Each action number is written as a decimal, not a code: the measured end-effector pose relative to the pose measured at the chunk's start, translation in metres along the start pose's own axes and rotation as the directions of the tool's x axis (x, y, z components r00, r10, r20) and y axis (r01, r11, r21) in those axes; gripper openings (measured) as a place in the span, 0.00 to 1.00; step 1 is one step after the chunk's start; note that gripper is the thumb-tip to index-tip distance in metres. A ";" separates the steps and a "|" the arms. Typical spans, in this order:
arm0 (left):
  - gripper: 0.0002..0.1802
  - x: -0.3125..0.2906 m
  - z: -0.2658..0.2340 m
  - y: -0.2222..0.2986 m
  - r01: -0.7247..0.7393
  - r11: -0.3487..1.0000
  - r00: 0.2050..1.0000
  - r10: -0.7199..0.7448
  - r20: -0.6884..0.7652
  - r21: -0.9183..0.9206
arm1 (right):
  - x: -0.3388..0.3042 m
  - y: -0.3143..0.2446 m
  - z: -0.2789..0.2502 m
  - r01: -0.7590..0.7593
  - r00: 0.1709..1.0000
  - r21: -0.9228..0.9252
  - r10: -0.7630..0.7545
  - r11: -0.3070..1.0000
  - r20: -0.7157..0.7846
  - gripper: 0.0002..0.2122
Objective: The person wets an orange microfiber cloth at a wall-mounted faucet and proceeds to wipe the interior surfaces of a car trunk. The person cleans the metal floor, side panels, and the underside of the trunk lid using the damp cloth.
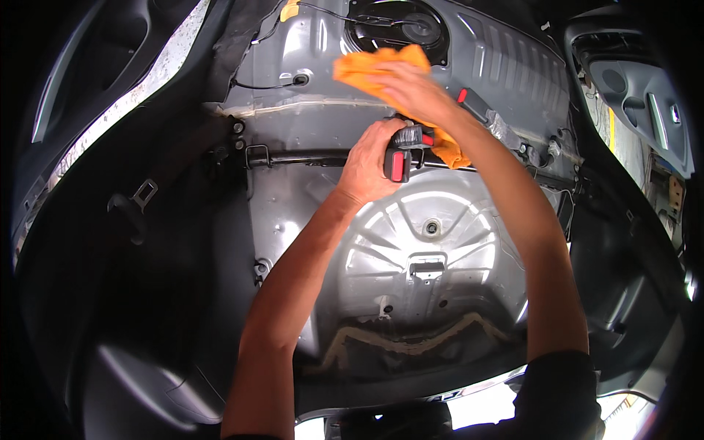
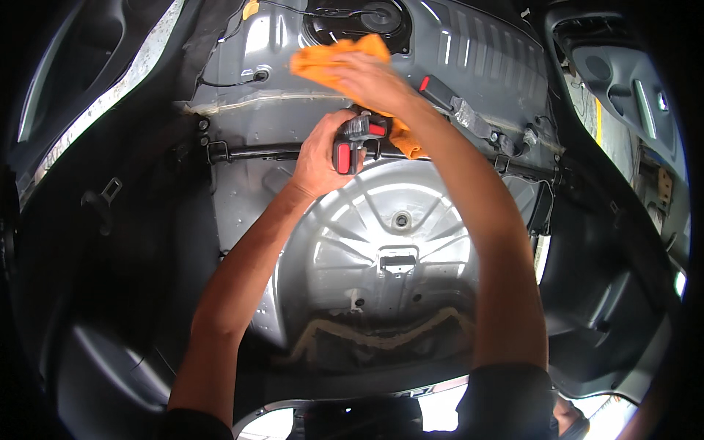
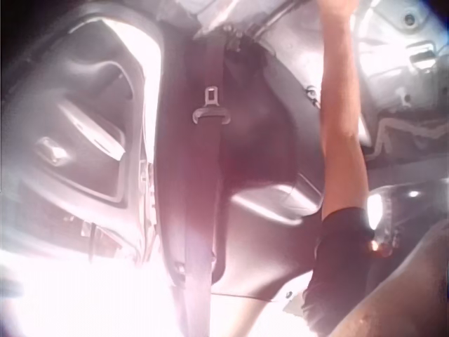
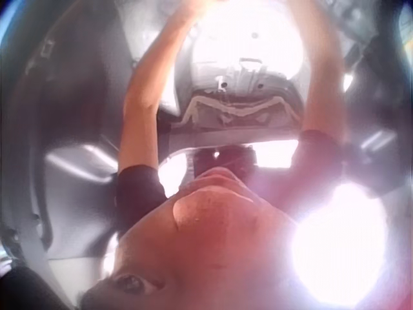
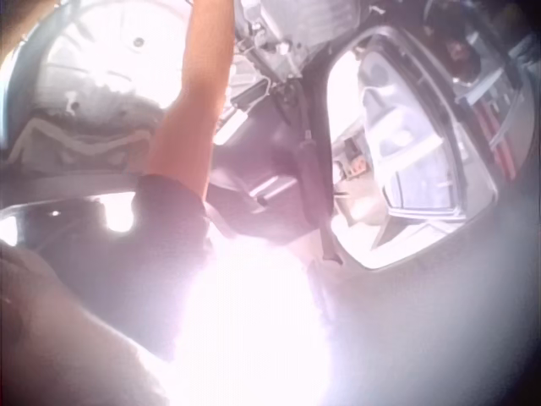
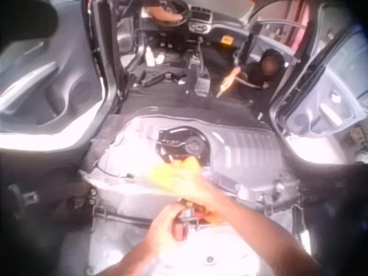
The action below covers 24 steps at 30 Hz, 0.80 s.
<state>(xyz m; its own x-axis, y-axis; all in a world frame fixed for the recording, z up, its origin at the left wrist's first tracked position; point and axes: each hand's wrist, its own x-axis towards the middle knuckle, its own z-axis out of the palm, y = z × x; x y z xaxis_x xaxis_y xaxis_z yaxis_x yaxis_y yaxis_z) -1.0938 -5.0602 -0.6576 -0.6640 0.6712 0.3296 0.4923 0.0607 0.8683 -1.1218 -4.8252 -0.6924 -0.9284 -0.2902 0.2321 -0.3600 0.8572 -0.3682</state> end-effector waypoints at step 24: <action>0.40 0.029 -0.038 -0.019 -0.227 0.922 0.884 0.061 0.463 0.313 | 0.078 0.006 0.014 0.107 0.994 -0.244 -0.095 0.964 0.059 0.29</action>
<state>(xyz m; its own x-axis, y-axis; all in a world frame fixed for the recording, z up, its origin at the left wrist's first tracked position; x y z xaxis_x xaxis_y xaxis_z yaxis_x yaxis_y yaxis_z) -1.1434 -5.0696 -0.6504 -0.2968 0.9391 0.1731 0.7810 0.1345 0.6098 -1.1978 -4.8485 -0.6888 -0.8936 -0.3952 0.2129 -0.4239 0.8989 -0.1107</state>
